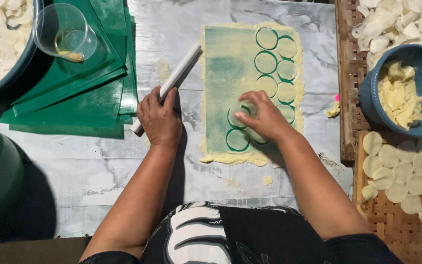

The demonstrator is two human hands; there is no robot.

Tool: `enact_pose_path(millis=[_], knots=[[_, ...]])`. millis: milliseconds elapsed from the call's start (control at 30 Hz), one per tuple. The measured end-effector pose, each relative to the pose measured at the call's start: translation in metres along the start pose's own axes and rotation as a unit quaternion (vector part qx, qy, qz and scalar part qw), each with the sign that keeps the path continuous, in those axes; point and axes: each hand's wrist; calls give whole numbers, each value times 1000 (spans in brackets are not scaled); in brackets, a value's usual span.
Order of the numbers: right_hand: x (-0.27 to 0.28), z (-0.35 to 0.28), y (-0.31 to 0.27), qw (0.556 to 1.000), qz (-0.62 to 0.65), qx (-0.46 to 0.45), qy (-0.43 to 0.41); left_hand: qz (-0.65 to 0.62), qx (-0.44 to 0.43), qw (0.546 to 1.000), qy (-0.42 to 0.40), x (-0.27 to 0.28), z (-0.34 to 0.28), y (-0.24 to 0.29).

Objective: Rolling out dough and cutting it into circular shapes using a plastic cup as a cutter.

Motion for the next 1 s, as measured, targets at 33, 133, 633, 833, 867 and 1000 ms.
enact_pose_path(millis=[33, 133, 633, 833, 867, 1000], knots=[[9, 1, 0, 1000, -2, 4, 2, 1, 1, 1000, 5, -1, 3, 0], [21, -6, 1, 994, 24, 56, 92, 5, 2, 1000, 0, 5, -3, 0], [9, 26, 27, 994, -6, 77, 81, 13, 5, 1000, -11, 6, 3, 3], [4, 47, 12, 998, -50, 23, 22, 9, 12, 1000, -15, 8, 3, 4], [2, 51, 9, 997, -70, 6, 19, 11, 10, 1000, -16, 8, 4, 4], [-11, 56, 10, 994, -85, -45, 45, 5, 11, 1000, -15, 8, 3, 5]])
Point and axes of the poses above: each hand's wrist, its own z-axis towards the middle knuckle, its own x-axis out of the back of the hand, y = z × x, and after that the axes turned 1 degree about -z, right-handed
